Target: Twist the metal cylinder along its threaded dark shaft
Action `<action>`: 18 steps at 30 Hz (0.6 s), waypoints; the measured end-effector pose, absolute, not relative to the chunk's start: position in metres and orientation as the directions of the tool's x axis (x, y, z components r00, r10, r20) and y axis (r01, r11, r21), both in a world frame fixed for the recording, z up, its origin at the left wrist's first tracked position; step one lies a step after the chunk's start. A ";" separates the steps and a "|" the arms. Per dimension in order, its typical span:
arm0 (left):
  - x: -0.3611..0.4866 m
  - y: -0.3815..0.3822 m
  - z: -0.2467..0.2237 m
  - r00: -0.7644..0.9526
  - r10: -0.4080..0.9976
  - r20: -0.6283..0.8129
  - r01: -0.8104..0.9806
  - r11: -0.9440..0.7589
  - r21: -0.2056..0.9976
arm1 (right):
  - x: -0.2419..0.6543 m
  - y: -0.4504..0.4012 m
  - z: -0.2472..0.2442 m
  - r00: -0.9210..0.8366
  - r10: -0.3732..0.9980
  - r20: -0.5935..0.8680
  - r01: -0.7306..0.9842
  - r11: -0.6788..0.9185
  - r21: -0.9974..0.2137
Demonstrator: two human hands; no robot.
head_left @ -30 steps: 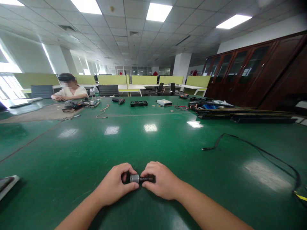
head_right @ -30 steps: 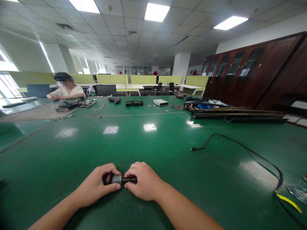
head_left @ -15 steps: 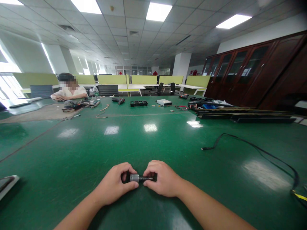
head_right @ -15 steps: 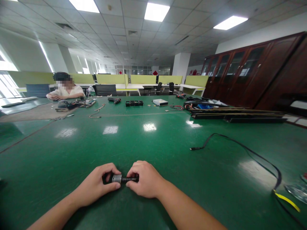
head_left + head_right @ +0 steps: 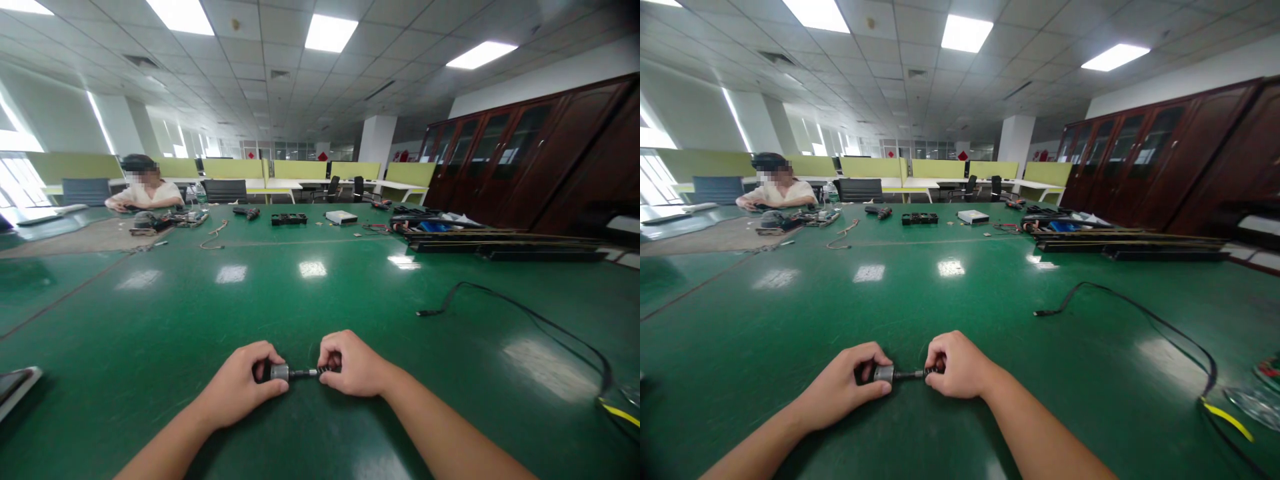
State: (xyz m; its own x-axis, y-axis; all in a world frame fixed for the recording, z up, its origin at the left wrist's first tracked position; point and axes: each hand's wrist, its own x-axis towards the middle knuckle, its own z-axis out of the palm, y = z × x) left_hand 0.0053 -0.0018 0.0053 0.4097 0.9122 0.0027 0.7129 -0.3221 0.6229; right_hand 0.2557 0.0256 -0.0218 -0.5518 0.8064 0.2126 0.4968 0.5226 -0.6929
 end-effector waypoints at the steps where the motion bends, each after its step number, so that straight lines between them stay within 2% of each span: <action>1: 0.005 -0.002 0.005 0.408 0.913 0.005 0.713 -0.322 0.622 | 0.255 0.026 -0.023 -0.553 0.804 0.218 0.493 0.527 -0.693; 6: 0.005 -0.001 0.003 0.407 0.913 0.007 0.718 -0.324 0.616 | 0.246 0.023 -0.026 -0.555 0.792 0.254 0.462 0.547 -0.698; 12: 0.003 -0.003 0.000 0.412 0.911 0.030 0.700 -0.337 0.629 | 0.233 0.014 -0.026 -0.565 0.772 0.292 0.334 0.538 -0.774; 18: 0.004 -0.003 -0.001 0.413 0.910 0.035 0.692 -0.338 0.638 | 0.230 0.013 -0.026 -0.549 0.789 0.275 0.379 0.528 -0.760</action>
